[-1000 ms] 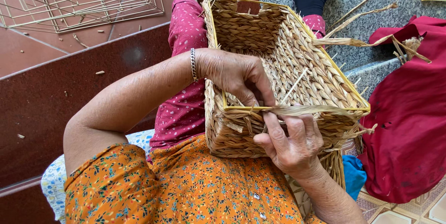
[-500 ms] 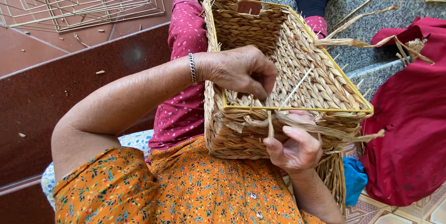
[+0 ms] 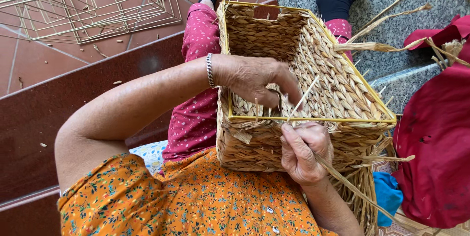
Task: The person weaves a rectangular basket by hand, interlacing dried palm leaves through a pre-formed frame. They repeatedly pull strands through the weave, tighten the edges, and adjust the basket's shape while seated on the floor.
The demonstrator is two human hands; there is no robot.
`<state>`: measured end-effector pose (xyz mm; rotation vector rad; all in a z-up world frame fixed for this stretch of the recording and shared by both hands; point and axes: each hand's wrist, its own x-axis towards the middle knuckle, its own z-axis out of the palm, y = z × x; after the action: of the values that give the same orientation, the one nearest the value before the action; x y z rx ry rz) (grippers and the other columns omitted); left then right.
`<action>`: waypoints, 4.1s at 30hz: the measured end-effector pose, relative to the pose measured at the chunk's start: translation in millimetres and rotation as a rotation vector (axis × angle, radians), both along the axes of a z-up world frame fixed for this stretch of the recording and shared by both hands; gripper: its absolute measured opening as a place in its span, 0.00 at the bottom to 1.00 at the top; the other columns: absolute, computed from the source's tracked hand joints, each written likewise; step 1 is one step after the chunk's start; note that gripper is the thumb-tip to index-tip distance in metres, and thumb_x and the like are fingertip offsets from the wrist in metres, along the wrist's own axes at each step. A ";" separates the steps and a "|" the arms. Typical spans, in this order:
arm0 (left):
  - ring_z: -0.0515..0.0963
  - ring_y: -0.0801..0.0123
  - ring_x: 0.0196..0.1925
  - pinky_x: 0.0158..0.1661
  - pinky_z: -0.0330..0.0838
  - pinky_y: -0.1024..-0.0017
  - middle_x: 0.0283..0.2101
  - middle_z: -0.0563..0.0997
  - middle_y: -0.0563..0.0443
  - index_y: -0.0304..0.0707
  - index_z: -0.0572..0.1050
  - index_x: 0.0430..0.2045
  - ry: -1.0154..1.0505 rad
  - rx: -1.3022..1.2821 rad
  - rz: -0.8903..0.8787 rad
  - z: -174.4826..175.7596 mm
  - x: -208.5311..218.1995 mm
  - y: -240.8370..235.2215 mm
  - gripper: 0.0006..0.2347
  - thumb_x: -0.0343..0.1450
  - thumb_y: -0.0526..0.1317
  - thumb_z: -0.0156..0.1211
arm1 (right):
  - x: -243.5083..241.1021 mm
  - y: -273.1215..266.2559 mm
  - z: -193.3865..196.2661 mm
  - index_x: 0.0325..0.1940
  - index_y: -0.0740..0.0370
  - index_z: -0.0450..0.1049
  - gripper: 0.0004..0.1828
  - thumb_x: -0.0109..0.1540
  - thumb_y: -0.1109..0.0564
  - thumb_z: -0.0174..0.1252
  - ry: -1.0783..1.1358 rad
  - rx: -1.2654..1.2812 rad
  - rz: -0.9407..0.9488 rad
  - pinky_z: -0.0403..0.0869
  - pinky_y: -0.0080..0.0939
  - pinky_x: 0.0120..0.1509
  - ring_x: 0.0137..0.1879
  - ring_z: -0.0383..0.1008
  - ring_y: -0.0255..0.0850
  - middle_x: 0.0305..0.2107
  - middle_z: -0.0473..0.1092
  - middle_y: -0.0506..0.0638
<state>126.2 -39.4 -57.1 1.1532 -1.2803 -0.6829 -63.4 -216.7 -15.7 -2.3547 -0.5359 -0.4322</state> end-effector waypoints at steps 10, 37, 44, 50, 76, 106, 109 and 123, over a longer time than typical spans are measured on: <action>0.82 0.55 0.33 0.35 0.74 0.58 0.29 0.81 0.43 0.37 0.77 0.31 -0.461 0.941 0.549 -34.6 28.9 -12.8 0.03 0.69 0.33 0.57 | 2.0 -0.3 -7.9 0.55 0.65 0.69 0.13 0.67 0.63 0.63 -0.025 0.090 -0.008 0.77 0.48 0.51 0.43 0.72 0.44 0.40 0.69 0.51; 0.69 0.69 0.15 0.18 0.64 0.72 0.23 0.81 0.41 0.39 0.82 0.18 0.511 0.983 0.933 -112.2 148.1 89.2 0.31 0.81 0.58 0.35 | 2.9 6.6 0.0 0.51 0.59 0.78 0.15 0.61 0.67 0.68 -0.063 0.063 -0.013 0.74 0.43 0.47 0.39 0.71 0.41 0.35 0.70 0.47; 0.83 0.62 0.29 0.41 0.78 0.57 0.28 0.85 0.41 0.37 0.86 0.27 -0.265 1.211 -0.022 -3.3 21.4 36.5 0.33 0.71 0.69 0.42 | 7.0 3.1 6.2 0.52 0.54 0.79 0.25 0.53 0.69 0.65 -0.035 -0.032 0.043 0.70 0.45 0.42 0.38 0.68 0.44 0.33 0.67 0.46; 0.78 0.77 0.31 0.37 0.74 0.69 0.29 0.83 0.55 0.35 0.82 0.37 0.201 0.589 -0.321 19.3 3.4 -4.7 0.21 0.74 0.55 0.51 | 6.3 5.4 9.4 0.53 0.54 0.79 0.25 0.53 0.69 0.65 -0.023 -0.083 0.023 0.69 0.46 0.41 0.37 0.67 0.45 0.33 0.67 0.46; 0.79 0.81 0.24 0.26 0.75 0.78 0.27 0.84 0.55 0.35 0.82 0.33 0.714 0.707 0.182 15.0 -32.9 -11.5 0.10 0.70 0.44 0.64 | -3.1 -24.8 26.9 0.49 0.60 0.75 0.11 0.63 0.60 0.67 -0.086 -0.114 -0.071 0.74 0.51 0.59 0.47 0.75 0.44 0.40 0.75 0.48; 0.87 0.66 0.53 0.59 0.78 0.68 0.49 0.88 0.42 0.33 0.65 0.69 0.495 0.275 0.157 52.1 -29.9 60.5 0.35 0.79 0.65 0.34 | 21.6 -17.1 53.7 0.47 0.64 0.71 0.13 0.61 0.68 0.65 -0.007 -0.351 0.089 0.73 0.52 0.57 0.49 0.78 0.51 0.42 0.77 0.54; 0.83 0.64 0.57 0.58 0.75 0.66 0.53 0.85 0.43 0.33 0.67 0.67 0.266 0.250 0.217 56.4 -47.5 83.5 0.28 0.79 0.57 0.46 | 22.2 -14.2 57.7 0.47 0.62 0.70 0.13 0.62 0.65 0.66 0.060 -0.257 0.089 0.74 0.51 0.57 0.49 0.78 0.50 0.42 0.77 0.54; 0.87 0.64 0.34 0.37 0.79 0.67 0.33 0.84 0.47 0.36 0.79 0.30 0.177 0.564 0.539 62.9 -81.4 53.3 0.06 0.64 0.36 0.64 | 23.6 -8.4 53.1 0.48 0.64 0.71 0.10 0.65 0.64 0.65 0.247 -0.030 -0.010 0.75 0.40 0.41 0.37 0.77 0.41 0.34 0.74 0.54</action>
<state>44.8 13.9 5.8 1.7648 -0.5836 -0.7323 -39.9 -225.1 37.4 -2.3953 -0.4167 -0.1347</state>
